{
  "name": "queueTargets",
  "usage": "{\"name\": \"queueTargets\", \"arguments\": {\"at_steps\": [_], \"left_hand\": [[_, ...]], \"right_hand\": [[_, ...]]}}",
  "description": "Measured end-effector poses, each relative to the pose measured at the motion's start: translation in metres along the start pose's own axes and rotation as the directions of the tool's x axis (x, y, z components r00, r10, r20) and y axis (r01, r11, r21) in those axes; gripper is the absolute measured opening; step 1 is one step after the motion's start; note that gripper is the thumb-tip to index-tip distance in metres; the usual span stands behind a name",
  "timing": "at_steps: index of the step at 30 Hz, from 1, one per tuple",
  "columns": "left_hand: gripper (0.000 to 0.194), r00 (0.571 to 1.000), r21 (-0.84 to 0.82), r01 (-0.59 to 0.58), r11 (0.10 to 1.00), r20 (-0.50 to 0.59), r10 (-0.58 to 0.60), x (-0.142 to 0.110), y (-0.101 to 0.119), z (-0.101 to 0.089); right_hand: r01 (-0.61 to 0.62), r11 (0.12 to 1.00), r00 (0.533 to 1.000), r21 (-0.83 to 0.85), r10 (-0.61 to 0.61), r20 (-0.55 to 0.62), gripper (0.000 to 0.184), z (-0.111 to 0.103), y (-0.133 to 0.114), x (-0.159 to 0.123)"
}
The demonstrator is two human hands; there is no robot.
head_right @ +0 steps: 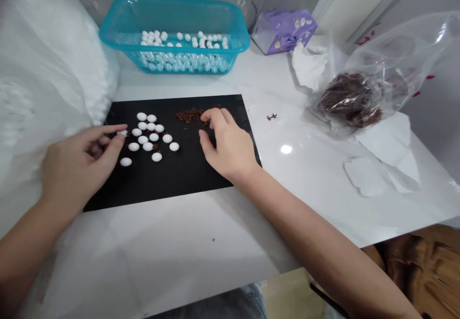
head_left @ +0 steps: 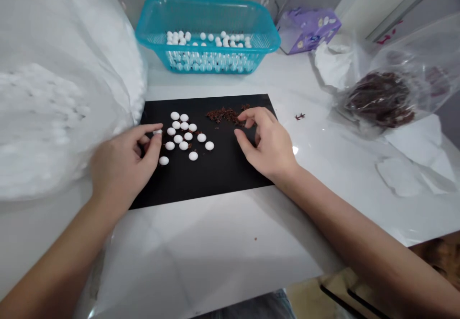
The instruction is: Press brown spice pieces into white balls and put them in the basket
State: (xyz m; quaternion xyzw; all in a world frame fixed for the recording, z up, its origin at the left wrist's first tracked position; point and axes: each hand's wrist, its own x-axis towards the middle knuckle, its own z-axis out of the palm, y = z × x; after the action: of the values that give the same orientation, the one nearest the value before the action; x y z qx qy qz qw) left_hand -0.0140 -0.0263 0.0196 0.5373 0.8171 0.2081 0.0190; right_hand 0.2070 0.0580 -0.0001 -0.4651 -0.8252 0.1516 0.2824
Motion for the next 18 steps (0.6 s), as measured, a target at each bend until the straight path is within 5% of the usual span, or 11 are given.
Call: {"name": "queueTargets", "arguments": {"at_steps": [5, 18], "left_hand": [[0.029, 0.997, 0.036, -0.076, 0.996, 0.03, 0.075, 0.0, -0.0004, -0.0012], [0.033, 0.997, 0.046, -0.076, 0.996, 0.011, 0.075, 0.0017, 0.0009, -0.001]], "right_hand": [[-0.158, 0.98, 0.986, -0.117, 0.162, 0.028, 0.02, 0.0014, 0.0063, 0.0039], [-0.182, 0.979, 0.981, -0.087, 0.187, 0.044, 0.018, 0.0005, 0.0068, 0.0044]]}}
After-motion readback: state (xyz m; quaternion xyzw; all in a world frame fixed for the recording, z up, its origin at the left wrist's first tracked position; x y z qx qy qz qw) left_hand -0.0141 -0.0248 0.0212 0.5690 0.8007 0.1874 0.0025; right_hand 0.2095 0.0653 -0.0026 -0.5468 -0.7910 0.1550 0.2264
